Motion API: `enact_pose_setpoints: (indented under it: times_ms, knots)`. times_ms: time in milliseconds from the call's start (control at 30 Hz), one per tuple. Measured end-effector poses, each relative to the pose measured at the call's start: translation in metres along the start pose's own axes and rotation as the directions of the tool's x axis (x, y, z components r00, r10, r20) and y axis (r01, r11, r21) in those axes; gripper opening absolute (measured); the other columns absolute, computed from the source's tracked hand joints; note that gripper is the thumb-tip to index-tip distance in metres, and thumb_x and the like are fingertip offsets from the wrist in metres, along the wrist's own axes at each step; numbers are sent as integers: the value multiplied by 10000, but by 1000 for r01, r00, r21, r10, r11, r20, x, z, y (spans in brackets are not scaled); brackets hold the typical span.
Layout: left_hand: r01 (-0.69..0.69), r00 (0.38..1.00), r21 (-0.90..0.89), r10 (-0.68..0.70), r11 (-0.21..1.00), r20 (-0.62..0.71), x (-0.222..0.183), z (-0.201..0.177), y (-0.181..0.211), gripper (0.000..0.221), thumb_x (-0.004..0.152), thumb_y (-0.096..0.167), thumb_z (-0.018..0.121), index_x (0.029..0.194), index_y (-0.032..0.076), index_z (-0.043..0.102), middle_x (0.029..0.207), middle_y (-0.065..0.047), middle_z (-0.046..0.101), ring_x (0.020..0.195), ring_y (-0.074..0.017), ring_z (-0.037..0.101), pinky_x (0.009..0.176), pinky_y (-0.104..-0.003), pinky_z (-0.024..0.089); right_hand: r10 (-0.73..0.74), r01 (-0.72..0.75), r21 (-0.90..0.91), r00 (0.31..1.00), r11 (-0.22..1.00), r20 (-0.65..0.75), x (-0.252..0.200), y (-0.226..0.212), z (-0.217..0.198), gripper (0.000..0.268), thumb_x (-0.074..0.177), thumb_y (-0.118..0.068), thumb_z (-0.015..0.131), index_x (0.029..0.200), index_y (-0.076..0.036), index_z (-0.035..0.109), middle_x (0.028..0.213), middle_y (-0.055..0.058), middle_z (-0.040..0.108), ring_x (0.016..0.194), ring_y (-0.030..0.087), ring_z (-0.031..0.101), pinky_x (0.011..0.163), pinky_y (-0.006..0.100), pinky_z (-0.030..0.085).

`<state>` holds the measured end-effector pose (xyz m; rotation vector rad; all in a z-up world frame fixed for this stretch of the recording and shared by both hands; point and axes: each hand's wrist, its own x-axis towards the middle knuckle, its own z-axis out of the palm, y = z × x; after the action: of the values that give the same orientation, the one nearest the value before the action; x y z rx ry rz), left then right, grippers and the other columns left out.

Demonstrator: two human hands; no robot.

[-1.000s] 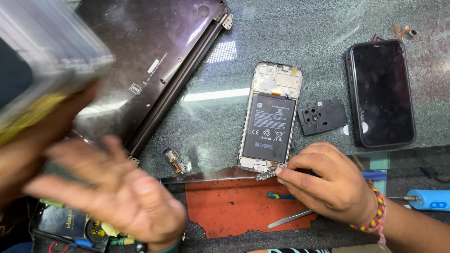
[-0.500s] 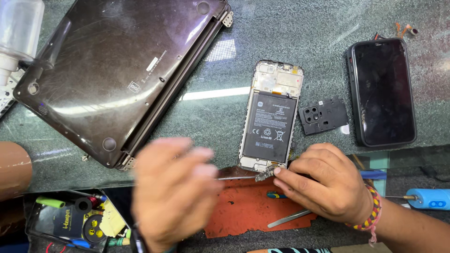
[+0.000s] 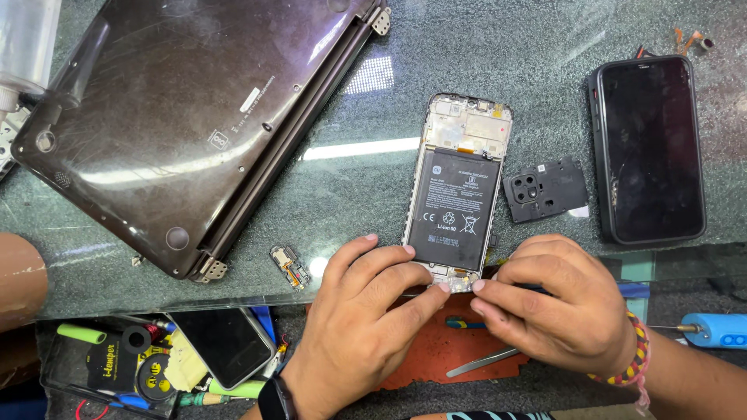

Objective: The person cleans a small electronic component with a toothbrush and tweezers, then places it into a disassembled smartphone chassis. They use tweezers to align and press the component into position near the battery area.

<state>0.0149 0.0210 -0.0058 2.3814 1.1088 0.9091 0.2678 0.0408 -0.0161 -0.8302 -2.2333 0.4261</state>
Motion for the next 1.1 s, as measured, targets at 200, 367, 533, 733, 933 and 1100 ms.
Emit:
enact_pose_setpoints:
  times_ms: [200, 367, 533, 733, 933, 1100]
  knots:
    - [25, 997, 0, -25, 1000, -69, 1, 8, 5, 243, 895, 102, 699, 1133, 124, 742, 1090, -24, 648, 1147, -233, 615, 1101, -470, 442, 4, -4, -6, 1000, 1000, 6, 0, -1, 0, 284, 744, -107, 878, 990, -78, 740, 935, 29, 640, 858, 226, 646, 749, 365, 540]
    - [52, 996, -12, -53, 999, -66, 3, 7, 5, 238, 887, 72, 714, 1123, 101, 732, 1116, -37, 641, 1150, -244, 606, 1089, -470, 446, -18, 19, -14, 999, 1000, 44, 2, -1, -2, 273, 758, -135, 867, 999, -91, 747, 950, 18, 653, 866, 206, 645, 787, 382, 544]
    - [69, 995, -16, -70, 997, -69, 2, 8, 6, 246, 880, 61, 714, 1124, 81, 728, 1148, -52, 640, 1172, -258, 600, 1094, -476, 443, -39, 41, -34, 997, 999, 64, 4, -3, -2, 258, 765, -143, 857, 993, -97, 747, 956, 15, 668, 876, 196, 651, 796, 391, 540]
    - [52, 998, -4, -52, 999, -38, 2, 6, 4, 245, 888, 76, 692, 1130, 83, 725, 1162, -44, 654, 1182, -253, 597, 1100, -481, 437, -23, 23, -15, 998, 1000, 54, 3, -2, -2, 262, 761, -132, 863, 990, -96, 741, 947, 13, 661, 872, 197, 647, 796, 385, 542]
    - [47, 998, 9, -47, 999, -41, 1, 5, 4, 293, 903, 64, 678, 1192, 81, 725, 1171, -29, 658, 1182, -241, 598, 1106, -468, 442, 64, -64, -35, 998, 997, 4, -2, -1, -2, 274, 734, -88, 859, 978, -80, 734, 942, 30, 655, 868, 226, 653, 754, 368, 532]
    - [94, 991, -25, -97, 995, -97, 1, 8, 7, 240, 919, 74, 724, 1159, 81, 720, 1126, -45, 628, 1172, -261, 596, 1088, -461, 468, 178, -180, -84, 984, 980, -27, 2, -6, -2, 288, 711, -77, 861, 973, -75, 743, 933, 38, 664, 848, 221, 662, 732, 345, 519]
